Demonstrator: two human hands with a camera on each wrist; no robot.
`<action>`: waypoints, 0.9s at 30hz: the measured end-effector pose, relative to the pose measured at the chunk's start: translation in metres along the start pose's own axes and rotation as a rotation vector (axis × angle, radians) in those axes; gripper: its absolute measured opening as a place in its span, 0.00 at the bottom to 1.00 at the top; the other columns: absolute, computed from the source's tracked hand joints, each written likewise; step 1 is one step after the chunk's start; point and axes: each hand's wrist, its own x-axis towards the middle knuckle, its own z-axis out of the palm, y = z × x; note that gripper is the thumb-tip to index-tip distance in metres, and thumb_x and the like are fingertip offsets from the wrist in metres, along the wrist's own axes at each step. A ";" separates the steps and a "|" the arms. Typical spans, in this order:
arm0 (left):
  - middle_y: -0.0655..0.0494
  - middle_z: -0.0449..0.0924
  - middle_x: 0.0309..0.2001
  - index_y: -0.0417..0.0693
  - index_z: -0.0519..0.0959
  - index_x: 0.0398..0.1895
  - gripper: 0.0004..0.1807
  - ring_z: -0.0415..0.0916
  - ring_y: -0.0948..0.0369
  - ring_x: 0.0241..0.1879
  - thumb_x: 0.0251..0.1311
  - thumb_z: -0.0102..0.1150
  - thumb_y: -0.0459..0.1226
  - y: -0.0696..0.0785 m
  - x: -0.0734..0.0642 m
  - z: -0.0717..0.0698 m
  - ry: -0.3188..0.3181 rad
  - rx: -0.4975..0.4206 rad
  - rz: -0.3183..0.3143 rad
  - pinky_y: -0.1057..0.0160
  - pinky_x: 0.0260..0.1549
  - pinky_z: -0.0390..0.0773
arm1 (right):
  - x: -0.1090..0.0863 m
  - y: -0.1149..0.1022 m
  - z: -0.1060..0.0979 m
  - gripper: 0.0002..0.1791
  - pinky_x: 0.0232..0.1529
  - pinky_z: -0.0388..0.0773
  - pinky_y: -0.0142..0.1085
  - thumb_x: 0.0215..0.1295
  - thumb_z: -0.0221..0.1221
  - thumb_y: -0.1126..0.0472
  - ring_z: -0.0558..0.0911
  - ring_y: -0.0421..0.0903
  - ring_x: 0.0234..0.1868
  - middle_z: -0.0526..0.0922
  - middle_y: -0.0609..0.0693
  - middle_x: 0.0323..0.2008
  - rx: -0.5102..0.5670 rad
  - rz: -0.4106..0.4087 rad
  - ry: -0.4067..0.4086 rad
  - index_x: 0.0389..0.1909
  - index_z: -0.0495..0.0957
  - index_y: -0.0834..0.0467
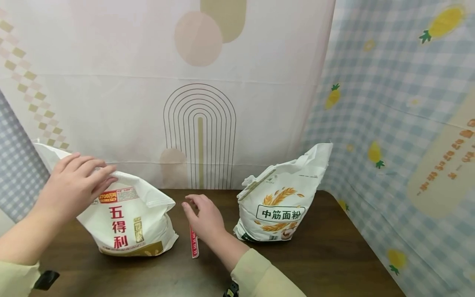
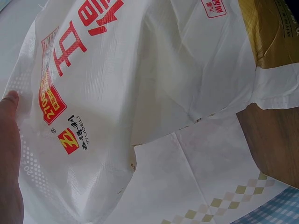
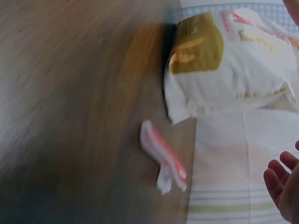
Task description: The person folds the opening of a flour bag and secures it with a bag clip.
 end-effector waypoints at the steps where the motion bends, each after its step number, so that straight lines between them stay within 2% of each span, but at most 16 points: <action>1: 0.44 0.83 0.40 0.46 0.84 0.45 0.30 0.76 0.41 0.45 0.77 0.35 0.56 -0.001 -0.001 -0.001 -0.012 0.005 -0.006 0.36 0.57 0.67 | -0.001 0.004 0.000 0.16 0.41 0.77 0.32 0.74 0.54 0.49 0.77 0.36 0.40 0.79 0.40 0.41 -0.008 0.010 -0.002 0.55 0.79 0.50; 6: 0.44 0.83 0.41 0.46 0.83 0.47 0.29 0.76 0.40 0.46 0.77 0.35 0.55 -0.002 -0.004 -0.004 -0.067 0.030 -0.027 0.37 0.60 0.65 | -0.004 0.022 -0.001 0.14 0.41 0.78 0.33 0.72 0.56 0.51 0.79 0.40 0.39 0.78 0.40 0.38 -0.073 0.038 -0.013 0.53 0.80 0.52; 9: 0.44 0.82 0.41 0.46 0.83 0.47 0.29 0.76 0.40 0.46 0.77 0.35 0.55 -0.003 -0.005 -0.005 -0.062 0.031 -0.022 0.37 0.59 0.65 | -0.007 0.031 -0.001 0.14 0.40 0.77 0.35 0.71 0.57 0.52 0.80 0.44 0.38 0.78 0.41 0.37 -0.126 0.061 -0.041 0.51 0.81 0.53; 16: 0.43 0.83 0.41 0.47 0.82 0.47 0.28 0.76 0.40 0.47 0.77 0.36 0.55 -0.004 -0.005 -0.003 -0.065 0.029 -0.021 0.37 0.59 0.65 | -0.012 0.049 0.005 0.15 0.43 0.78 0.41 0.70 0.58 0.49 0.79 0.43 0.40 0.80 0.45 0.39 -0.262 0.179 -0.186 0.49 0.82 0.54; 22: 0.44 0.83 0.42 0.47 0.83 0.48 0.29 0.76 0.40 0.47 0.76 0.35 0.56 -0.003 -0.005 -0.001 -0.076 0.027 -0.026 0.37 0.59 0.64 | -0.013 0.058 0.014 0.18 0.46 0.78 0.44 0.67 0.60 0.45 0.81 0.47 0.44 0.81 0.49 0.44 -0.343 0.291 -0.297 0.48 0.82 0.54; 27: 0.44 0.83 0.41 0.47 0.83 0.47 0.29 0.75 0.40 0.47 0.76 0.35 0.56 -0.002 -0.004 -0.001 -0.070 0.022 -0.022 0.37 0.59 0.65 | -0.012 0.062 0.020 0.18 0.39 0.77 0.42 0.64 0.62 0.44 0.80 0.45 0.37 0.80 0.48 0.37 -0.382 0.309 -0.310 0.41 0.82 0.54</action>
